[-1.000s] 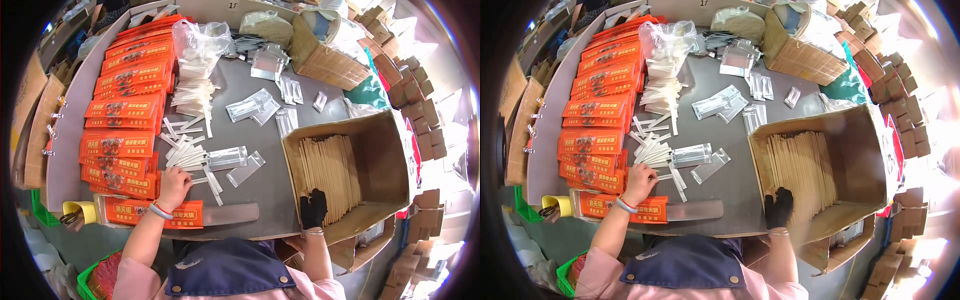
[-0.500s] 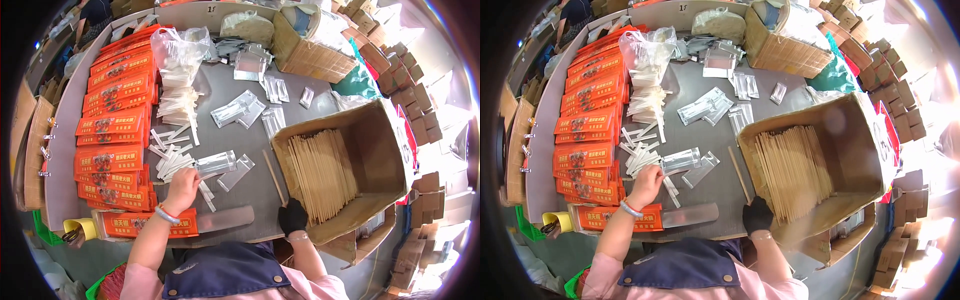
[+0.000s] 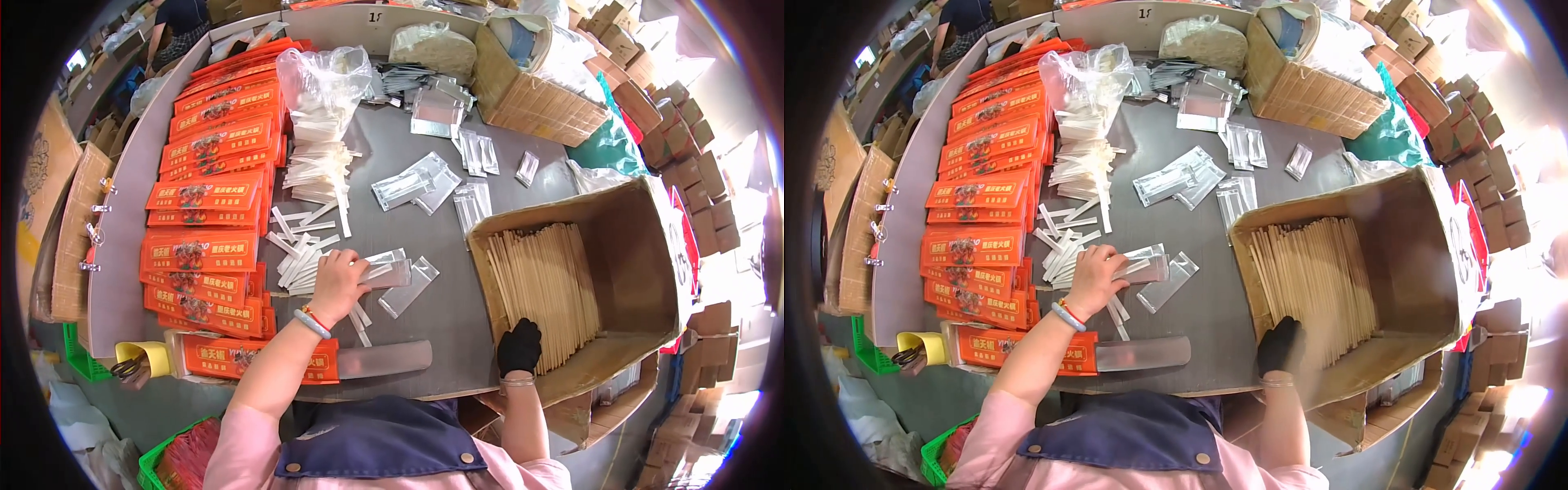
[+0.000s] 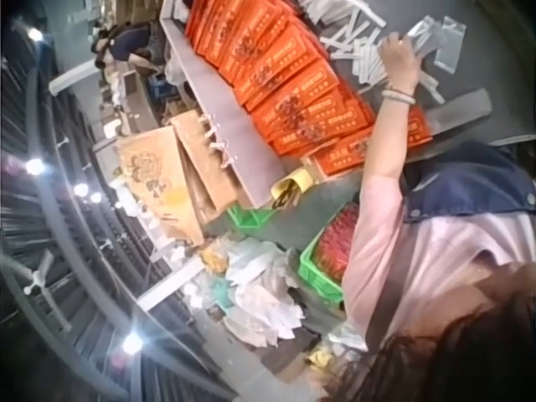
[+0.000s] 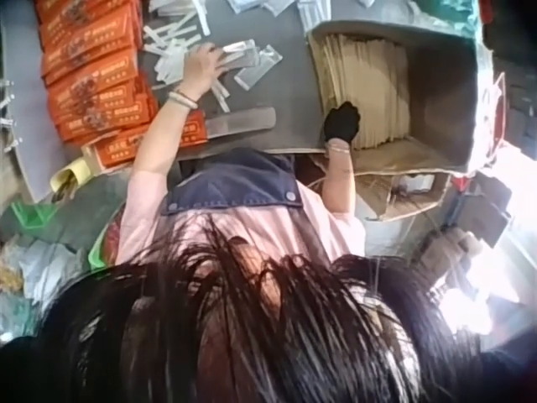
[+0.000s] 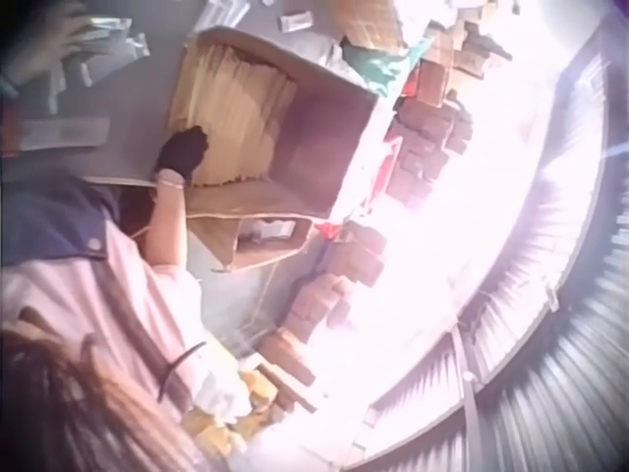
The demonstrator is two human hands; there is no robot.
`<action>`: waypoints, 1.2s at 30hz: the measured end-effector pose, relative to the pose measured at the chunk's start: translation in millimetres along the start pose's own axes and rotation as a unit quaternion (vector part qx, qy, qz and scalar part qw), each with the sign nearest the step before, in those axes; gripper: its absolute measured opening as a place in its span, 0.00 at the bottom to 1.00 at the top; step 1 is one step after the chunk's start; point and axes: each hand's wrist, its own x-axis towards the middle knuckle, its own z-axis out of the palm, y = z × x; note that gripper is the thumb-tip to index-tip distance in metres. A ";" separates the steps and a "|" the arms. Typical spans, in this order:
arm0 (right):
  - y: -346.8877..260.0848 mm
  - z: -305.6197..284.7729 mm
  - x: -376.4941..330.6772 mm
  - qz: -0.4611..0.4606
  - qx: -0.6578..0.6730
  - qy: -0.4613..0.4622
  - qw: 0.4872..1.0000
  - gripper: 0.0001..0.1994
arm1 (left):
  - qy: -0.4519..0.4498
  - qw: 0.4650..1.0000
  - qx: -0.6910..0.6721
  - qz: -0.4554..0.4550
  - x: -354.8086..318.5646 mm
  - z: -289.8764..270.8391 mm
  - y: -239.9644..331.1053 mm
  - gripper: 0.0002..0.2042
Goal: Picking up chopsticks and a seasoning packet and placing them into a plastic bag for final packaging.
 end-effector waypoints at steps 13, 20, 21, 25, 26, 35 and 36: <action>-4.7 -54.4 -13.4 -0.164 0.254 0.013 0.953 0.08 | -0.154 0.946 -0.237 -0.160 -16.7 -35.7 28.3 0.14; -23.1 -43.3 -20.9 -0.338 0.345 -0.175 0.858 0.12 | -0.110 0.989 -0.092 -0.044 -108.3 -50.8 46.5 0.23; -20.3 -40.5 -20.6 -0.353 0.326 -0.200 0.854 0.13 | -0.036 0.993 -0.092 -0.058 -115.2 -60.4 44.9 0.27; -46.1 -13.5 -27.2 -0.434 0.195 -0.174 0.862 0.12 | -0.080 0.995 -0.049 -0.041 -141.7 -56.5 38.8 0.33; -70.2 -7.5 -34.3 -0.470 0.262 -0.151 0.829 0.11 | -0.079 0.995 -0.064 -0.026 -140.9 -46.9 41.9 0.35; -114.8 9.8 -76.7 -0.296 0.455 -0.140 0.828 0.12 | -0.077 0.996 -0.050 -0.005 -118.4 -35.4 53.8 0.35; -124.5 10.9 -86.9 -0.295 0.456 -0.140 0.828 0.12 | -0.079 0.995 -0.056 -0.008 -115.3 -34.6 55.0 0.35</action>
